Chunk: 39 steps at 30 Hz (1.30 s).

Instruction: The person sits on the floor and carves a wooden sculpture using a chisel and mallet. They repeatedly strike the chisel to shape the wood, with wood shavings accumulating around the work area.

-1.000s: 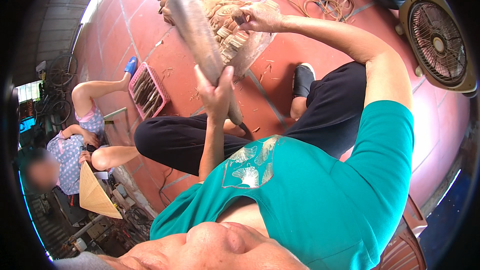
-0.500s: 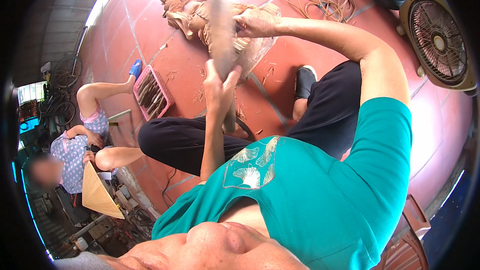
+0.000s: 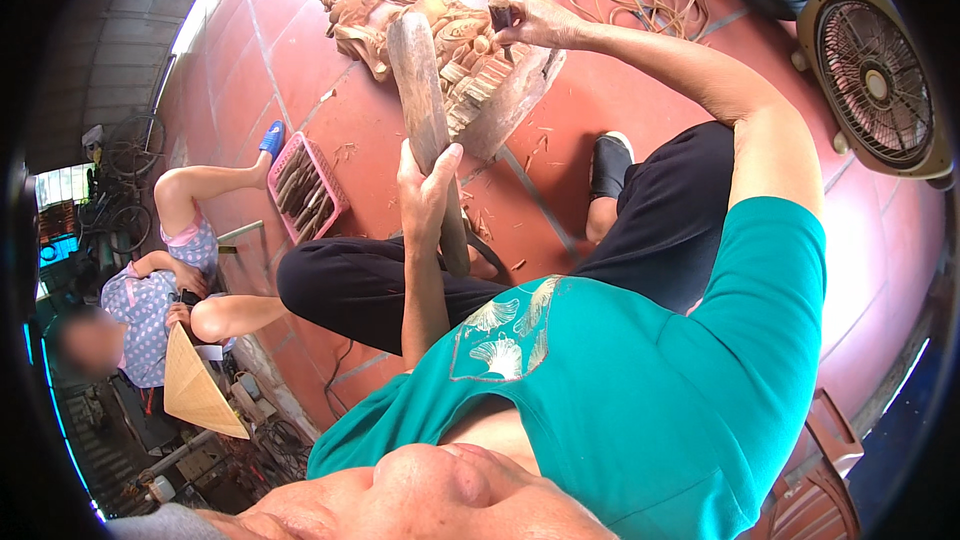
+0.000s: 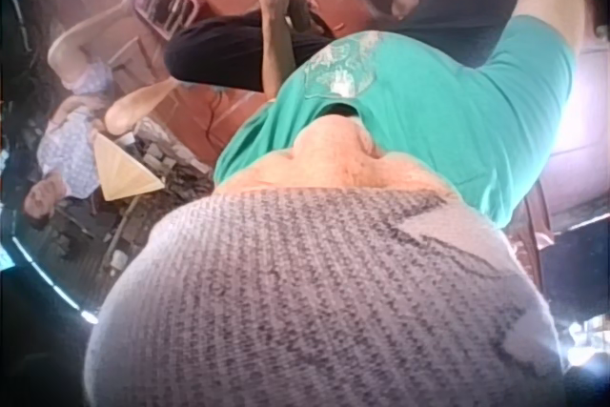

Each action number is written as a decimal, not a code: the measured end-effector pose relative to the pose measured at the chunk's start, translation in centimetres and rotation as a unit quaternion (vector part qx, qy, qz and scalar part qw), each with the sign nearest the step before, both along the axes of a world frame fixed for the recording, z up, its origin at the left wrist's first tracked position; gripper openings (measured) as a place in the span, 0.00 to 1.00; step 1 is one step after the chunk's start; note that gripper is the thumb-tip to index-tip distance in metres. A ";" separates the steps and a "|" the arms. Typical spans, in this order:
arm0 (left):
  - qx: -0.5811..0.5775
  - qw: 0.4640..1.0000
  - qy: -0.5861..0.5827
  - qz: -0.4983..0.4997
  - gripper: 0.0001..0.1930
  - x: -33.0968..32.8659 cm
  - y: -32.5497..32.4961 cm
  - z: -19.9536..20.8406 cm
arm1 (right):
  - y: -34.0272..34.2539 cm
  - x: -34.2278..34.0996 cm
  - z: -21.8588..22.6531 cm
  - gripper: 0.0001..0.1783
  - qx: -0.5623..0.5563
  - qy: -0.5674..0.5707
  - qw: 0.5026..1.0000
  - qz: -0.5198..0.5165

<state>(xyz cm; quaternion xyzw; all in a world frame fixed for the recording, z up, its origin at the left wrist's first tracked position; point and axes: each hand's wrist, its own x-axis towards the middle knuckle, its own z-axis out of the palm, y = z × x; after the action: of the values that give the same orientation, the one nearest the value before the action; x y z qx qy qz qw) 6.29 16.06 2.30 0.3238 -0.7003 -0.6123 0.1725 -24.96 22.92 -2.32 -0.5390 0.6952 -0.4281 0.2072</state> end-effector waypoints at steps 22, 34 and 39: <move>-0.059 0.994 0.089 0.017 0.21 -0.9 1.4 1.4 | 0.3 3.2 -0.9 0.12 -0.070 0.187 0.980 0.027; -0.025 0.999 -0.007 -0.022 0.26 -0.6 0.5 -0.7 | -0.1 3.5 1.0 0.12 -0.045 0.162 0.985 0.049; -0.010 1.000 -0.009 0.012 0.15 -0.1 -0.2 -0.2 | 0.2 1.0 -0.8 0.13 -0.017 0.071 0.997 0.019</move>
<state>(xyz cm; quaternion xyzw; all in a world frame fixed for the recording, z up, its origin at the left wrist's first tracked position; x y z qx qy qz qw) 6.24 15.91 2.10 0.3359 -0.7037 -0.6006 0.1768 -23.93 23.08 -3.12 -0.5846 0.6904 -0.3966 0.1562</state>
